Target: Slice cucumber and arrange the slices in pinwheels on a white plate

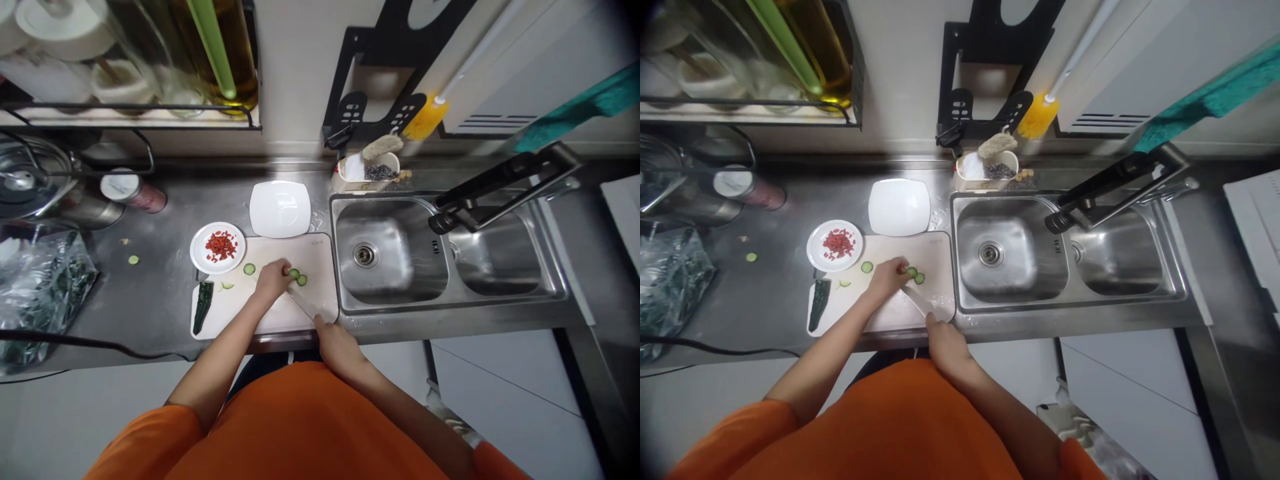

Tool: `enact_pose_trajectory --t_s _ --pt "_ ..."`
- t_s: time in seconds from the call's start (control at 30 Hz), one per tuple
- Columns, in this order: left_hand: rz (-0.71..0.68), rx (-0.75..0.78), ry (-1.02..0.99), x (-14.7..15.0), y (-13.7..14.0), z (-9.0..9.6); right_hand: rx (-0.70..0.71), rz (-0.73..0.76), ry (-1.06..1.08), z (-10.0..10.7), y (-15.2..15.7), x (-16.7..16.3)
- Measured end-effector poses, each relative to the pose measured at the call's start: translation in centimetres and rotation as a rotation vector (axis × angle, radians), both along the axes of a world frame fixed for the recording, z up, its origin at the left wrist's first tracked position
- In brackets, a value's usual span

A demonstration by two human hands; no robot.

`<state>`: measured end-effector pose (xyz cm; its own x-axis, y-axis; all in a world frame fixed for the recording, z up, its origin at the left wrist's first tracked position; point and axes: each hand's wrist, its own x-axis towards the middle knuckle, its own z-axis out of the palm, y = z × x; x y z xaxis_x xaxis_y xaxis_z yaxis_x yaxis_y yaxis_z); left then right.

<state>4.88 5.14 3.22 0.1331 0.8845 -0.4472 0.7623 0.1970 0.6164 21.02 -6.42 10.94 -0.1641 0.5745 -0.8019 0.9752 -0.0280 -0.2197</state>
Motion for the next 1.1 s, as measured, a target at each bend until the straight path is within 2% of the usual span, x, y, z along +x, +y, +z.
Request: enact_pose_trajectory --t_s 0.17,0.3,0.43,0.63,0.9,1.1 --pt "0.017 0.002 -0.052 -0.2 -0.2 -0.2 0.005 -0.001 -0.004 -0.1 0.0 0.1" --pt "0.085 0.012 -0.057 -1.5 -0.6 -0.2 -0.022 -0.007 0.001 -0.2 0.1 0.3" --pt "0.175 0.000 0.017 -3.2 -1.0 -0.2 -0.039 0.000 0.005 -0.2 0.2 0.4" --pt "0.241 0.077 0.067 -4.3 -2.2 -0.2 -0.002 0.012 -0.009 -0.1 0.6 0.1" --pt "0.136 0.236 0.031 -5.0 -3.9 -1.3 0.057 0.029 -0.033 0.0 1.1 -1.2" --pt "0.136 0.281 0.054 -4.9 -4.1 -1.9 0.072 0.062 -0.034 0.6 2.1 -3.7"
